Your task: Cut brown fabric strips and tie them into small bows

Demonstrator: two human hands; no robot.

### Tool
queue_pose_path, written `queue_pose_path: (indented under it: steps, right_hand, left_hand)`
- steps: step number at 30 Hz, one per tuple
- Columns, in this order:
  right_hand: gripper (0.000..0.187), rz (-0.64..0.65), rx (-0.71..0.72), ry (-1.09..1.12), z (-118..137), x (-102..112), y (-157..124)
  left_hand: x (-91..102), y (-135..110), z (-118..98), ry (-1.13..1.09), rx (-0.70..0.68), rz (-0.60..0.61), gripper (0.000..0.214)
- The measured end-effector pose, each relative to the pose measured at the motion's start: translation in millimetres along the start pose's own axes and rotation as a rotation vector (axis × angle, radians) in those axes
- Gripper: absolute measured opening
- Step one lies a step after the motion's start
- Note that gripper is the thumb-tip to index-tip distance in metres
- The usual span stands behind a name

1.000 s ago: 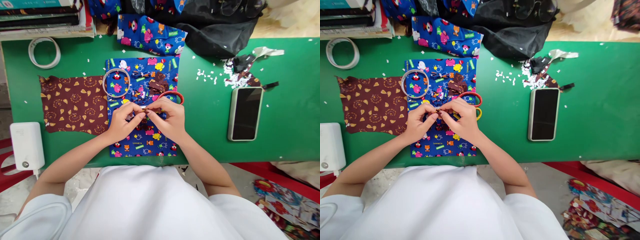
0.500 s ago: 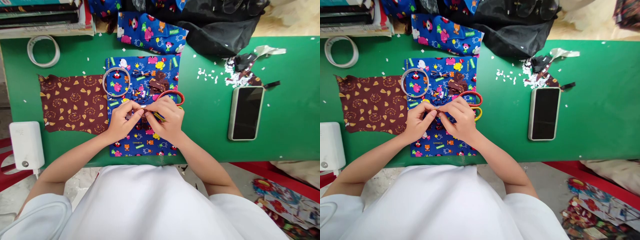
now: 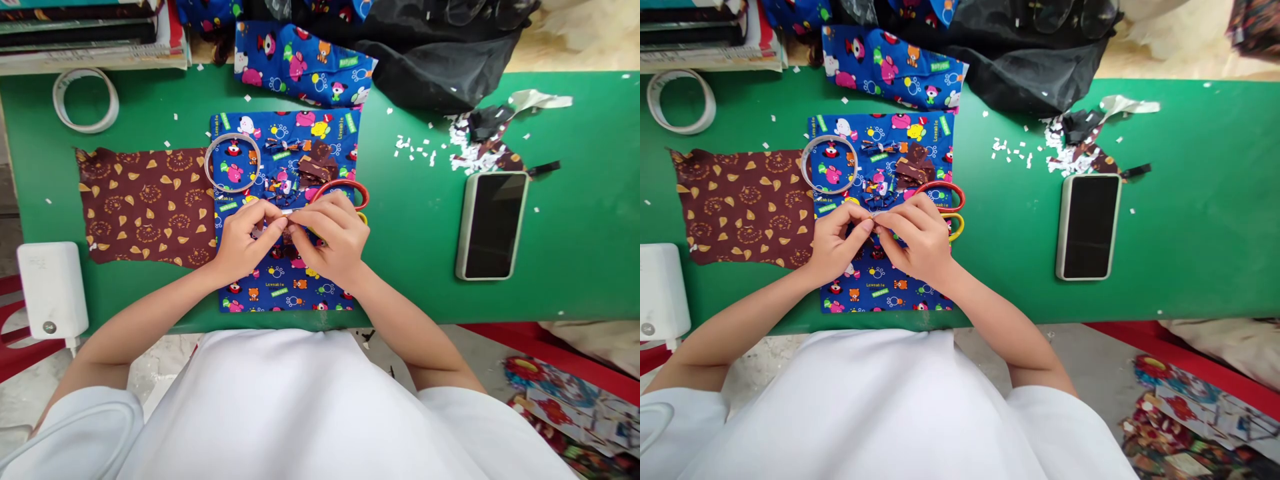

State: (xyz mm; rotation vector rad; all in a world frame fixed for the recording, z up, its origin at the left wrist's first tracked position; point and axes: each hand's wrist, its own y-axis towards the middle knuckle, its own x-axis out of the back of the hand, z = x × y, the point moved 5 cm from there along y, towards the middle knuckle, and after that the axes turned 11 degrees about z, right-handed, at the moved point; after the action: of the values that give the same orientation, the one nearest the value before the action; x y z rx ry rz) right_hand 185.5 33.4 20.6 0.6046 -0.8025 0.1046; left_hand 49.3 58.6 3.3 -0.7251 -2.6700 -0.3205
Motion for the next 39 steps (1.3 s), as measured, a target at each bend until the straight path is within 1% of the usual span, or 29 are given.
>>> queue_pose_path:
  steps: [2, 5, 8, 12, 16, 19, 23, 26, 29, 32, 34, 36, 37, 39]
  right_hand:
    - [0.011, 0.019, 0.006, -0.035, 0, -1, 0]
    - [0.009, 0.012, 0.058, -0.053, 1, -1, -1]
    - [0.009, 0.009, 0.113, -0.029, 3, 1, -1]
    - [0.005, 0.031, 0.110, 0.027, 2, 1, 1]
    - [0.012, 0.027, 0.099, 0.001, 3, 0, 2]
    - [0.013, 0.034, 0.135, -0.026, 3, 1, 1]
    - [0.015, 0.084, 0.179, -0.019, 1, 1, 2]
    - [0.016, 0.102, 0.157, 0.053, -1, 2, 5]
    - [0.019, 0.117, 0.082, 0.093, -5, 4, 7]
    - [0.022, 0.188, 0.021, 0.140, -11, 7, 10]
    - [0.022, 0.293, 0.047, 0.214, -13, 7, 11]
    - [0.022, 0.416, 0.106, 0.258, -13, 7, 10]
    - [0.021, 0.467, 0.136, 0.251, -14, 7, 9]
    - [0.020, 0.524, 0.186, 0.178, -15, 6, 7]
  left_hand:
    - [-0.2, 0, 0, 0.001, 0.002, 0.000, 0.017]
    - [-0.2, 0, 1, 0.005, 0.004, -0.005, 0.017]
    - [-0.2, -1, 1, 0.022, 0.001, -0.004, 0.017]
    - [-1.6, -1, -1, 0.080, -0.024, 0.009, 0.017]
    - [-3.4, 0, -3, 0.136, -0.041, 0.025, 0.016]
    - [-3.6, 0, -4, 0.156, -0.058, 0.034, 0.016]
    - [-3.7, 0, -8, 0.192, -0.101, 0.051, 0.017]
    - [-4.2, -1, -10, 0.180, -0.132, 0.046, 0.015]
    - [-3.2, -4, -8, 0.098, -0.130, 0.010, 0.006]
    - [5.1, -5, -4, 0.043, -0.142, -0.082, 0.009]
    - [16.9, -4, -1, 0.099, -0.167, -0.181, 0.008]
    - [30.2, -1, 3, 0.262, -0.153, -0.263, 0.007]
    - [36.1, 1, 7, 0.372, -0.113, -0.288, 0.009]
    - [42.5, 7, 15, 0.554, -0.046, -0.256, 0.012]
